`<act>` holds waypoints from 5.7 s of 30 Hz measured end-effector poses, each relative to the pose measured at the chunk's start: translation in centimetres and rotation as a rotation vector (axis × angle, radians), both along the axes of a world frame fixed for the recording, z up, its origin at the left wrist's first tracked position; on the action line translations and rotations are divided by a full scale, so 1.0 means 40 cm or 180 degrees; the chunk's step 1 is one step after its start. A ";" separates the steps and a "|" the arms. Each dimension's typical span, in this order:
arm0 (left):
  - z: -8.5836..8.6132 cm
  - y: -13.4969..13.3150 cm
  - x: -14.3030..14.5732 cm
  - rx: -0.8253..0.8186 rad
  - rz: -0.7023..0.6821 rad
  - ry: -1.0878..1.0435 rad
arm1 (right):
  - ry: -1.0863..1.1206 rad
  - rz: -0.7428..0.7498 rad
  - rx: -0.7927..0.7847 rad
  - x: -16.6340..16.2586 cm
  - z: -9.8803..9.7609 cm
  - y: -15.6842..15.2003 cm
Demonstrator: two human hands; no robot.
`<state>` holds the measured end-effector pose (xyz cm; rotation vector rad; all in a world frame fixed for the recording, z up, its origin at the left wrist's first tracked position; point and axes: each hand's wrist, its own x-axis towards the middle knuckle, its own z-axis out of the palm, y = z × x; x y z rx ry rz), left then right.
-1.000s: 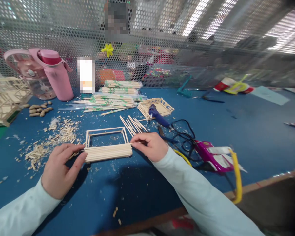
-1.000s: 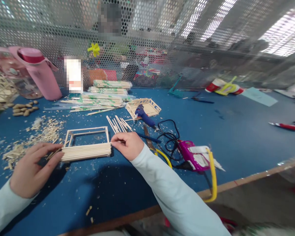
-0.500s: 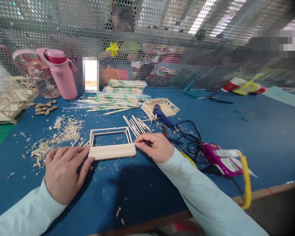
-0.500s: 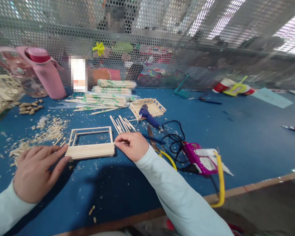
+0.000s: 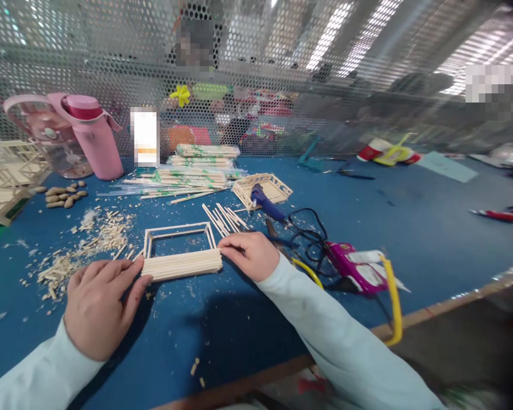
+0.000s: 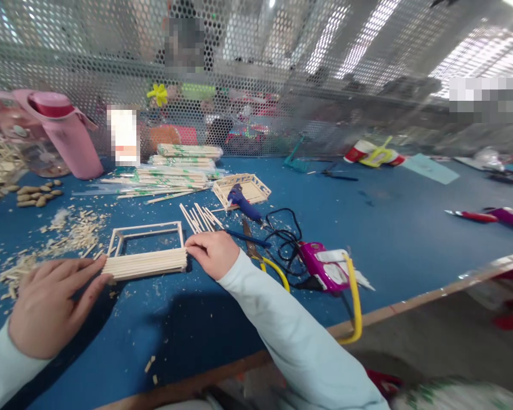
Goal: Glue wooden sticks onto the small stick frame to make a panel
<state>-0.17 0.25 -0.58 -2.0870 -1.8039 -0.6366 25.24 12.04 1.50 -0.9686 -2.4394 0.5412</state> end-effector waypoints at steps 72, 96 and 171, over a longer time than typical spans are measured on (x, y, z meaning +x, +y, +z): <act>0.201 0.069 0.150 -0.1346 -0.1551 -0.3054 | 0.3275 0.0615 -0.2881 -0.065 0.174 -0.058; 0.149 0.119 0.141 -0.0486 -0.0506 -0.3258 | -0.0084 -0.0329 -0.0122 -0.053 0.098 -0.045; 0.066 0.066 0.159 -0.0036 -0.1914 -0.0718 | -0.0028 0.0601 0.1020 0.006 0.072 -0.122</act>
